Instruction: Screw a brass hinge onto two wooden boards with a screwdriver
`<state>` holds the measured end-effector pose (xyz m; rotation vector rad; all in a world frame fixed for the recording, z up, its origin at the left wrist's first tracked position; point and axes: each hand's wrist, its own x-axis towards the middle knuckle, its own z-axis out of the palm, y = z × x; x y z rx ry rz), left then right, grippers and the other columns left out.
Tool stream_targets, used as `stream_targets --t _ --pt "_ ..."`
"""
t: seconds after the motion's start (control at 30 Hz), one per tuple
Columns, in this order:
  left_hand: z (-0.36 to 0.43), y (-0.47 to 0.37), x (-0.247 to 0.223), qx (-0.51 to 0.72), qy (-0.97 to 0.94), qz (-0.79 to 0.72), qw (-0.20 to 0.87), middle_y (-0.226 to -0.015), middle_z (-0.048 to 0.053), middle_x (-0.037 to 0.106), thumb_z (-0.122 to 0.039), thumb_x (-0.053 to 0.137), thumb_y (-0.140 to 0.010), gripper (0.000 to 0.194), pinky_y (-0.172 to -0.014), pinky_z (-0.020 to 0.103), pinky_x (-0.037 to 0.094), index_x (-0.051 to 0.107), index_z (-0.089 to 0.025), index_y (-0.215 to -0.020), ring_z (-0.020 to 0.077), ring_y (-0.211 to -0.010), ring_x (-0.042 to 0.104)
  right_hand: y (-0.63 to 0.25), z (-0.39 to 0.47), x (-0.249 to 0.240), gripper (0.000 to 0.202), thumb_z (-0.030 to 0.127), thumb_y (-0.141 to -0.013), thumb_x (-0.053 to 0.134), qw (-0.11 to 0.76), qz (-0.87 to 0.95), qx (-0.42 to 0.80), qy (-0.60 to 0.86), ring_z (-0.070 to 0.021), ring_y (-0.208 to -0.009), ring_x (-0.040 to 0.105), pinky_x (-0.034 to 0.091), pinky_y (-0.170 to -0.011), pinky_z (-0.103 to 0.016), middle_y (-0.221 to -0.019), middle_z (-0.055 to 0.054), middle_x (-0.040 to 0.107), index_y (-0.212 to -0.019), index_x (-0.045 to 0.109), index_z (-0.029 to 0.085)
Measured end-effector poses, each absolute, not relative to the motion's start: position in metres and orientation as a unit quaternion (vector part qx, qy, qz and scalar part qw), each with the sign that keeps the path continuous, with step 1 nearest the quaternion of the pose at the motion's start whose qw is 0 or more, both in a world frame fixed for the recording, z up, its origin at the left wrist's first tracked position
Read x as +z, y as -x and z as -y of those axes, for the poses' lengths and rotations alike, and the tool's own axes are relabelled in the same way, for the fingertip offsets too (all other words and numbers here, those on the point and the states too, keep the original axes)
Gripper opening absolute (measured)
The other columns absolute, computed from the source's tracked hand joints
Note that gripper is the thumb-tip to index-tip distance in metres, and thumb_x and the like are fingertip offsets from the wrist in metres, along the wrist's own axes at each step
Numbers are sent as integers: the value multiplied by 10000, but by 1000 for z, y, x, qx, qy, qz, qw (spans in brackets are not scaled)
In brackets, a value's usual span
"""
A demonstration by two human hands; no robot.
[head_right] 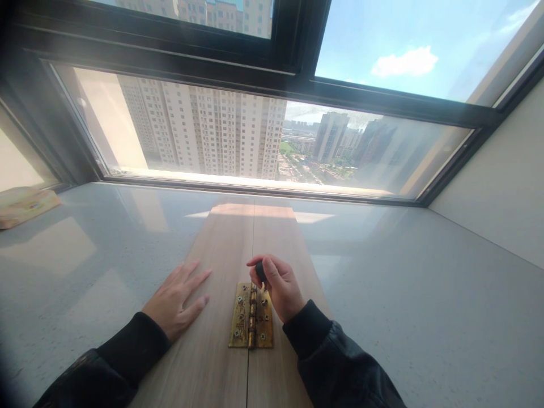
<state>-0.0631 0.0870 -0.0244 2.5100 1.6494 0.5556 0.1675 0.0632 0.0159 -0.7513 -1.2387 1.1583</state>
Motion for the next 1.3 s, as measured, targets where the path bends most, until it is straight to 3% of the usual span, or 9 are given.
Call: stream_targets --t 0.1,0.2,0.3,0.5,0.73,0.87,0.97,1.17,1.3 --pt "-88 64 -25 183 -823 -537 42 -1379 112 397 -383 461 -806 475 -1007 504 320 525 -240 -1254 355 -1288 288 -163 -61 17 379 434 -904 369 600 544 481 335 -109 -560 360 272 -552 -281 -578 17 411 -774 592 155" --pt "-87 64 -26 184 -822 -538 43 -1378 108 400 -382 460 -808 474 -1010 502 318 524 -239 -1255 351 -1290 288 -165 -60 18 284 408 -892 405 628 521 478 324 -108 -568 358 262 -561 -275 -590 26 420 -789 541 181" --pt "-87 63 -25 185 -820 -540 43 -1376 104 402 -385 458 -808 474 -1011 498 320 525 -237 -1254 349 -1291 289 -170 -61 19 146 352 -858 492 641 499 485 323 -112 -579 411 297 -584 -275 -618 29 488 -821 511 213" --pt "-86 62 -22 181 -820 -542 44 -1378 108 402 -373 460 -803 475 -1008 498 327 527 -234 -1253 358 -1289 290 -179 -64 16 195 374 -740 654 648 513 452 336 -140 -719 511 363 -665 -289 -730 -7 556 -742 589 190" --pt "-86 62 -21 178 -818 -545 51 -1384 110 394 -384 453 -806 483 -1016 498 315 523 -233 -1259 362 -1294 281 -177 -66 17 256 395 -834 541 627 513 490 322 -163 -651 554 403 -696 -358 -640 -31 603 -885 663 176" --pt "-86 63 -22 184 -817 -543 54 -1388 104 389 -381 457 -807 479 -1018 496 312 522 -234 -1259 359 -1297 274 -165 -63 20 368 425 -898 399 624 487 529 307 -101 -532 408 310 -556 -273 -541 16 458 -768 625 165" --pt "-86 63 -23 185 -819 -541 51 -1384 111 393 -376 461 -806 476 -1014 499 314 528 -230 -1253 362 -1293 279 -165 -61 20 416 461 -897 362 631 483 519 315 -103 -553 360 265 -552 -272 -577 12 432 -705 577 160" --pt "-86 63 -23 183 -820 -541 39 -1377 101 401 -377 455 -803 475 -1021 491 314 534 -227 -1247 354 -1289 288 -174 -61 19 179 363 -806 539 638 483 513 311 -132 -601 411 294 -592 -286 -640 9 484 -735 521 199" --pt "-86 63 -23 183 -820 -541 41 -1381 100 397 -379 455 -804 475 -1023 488 313 532 -234 -1249 353 -1292 284 -177 -64 18 199 365 -702 670 648 499 477 323 -138 -671 468 330 -624 -292 -752 -7 500 -694 579 188"
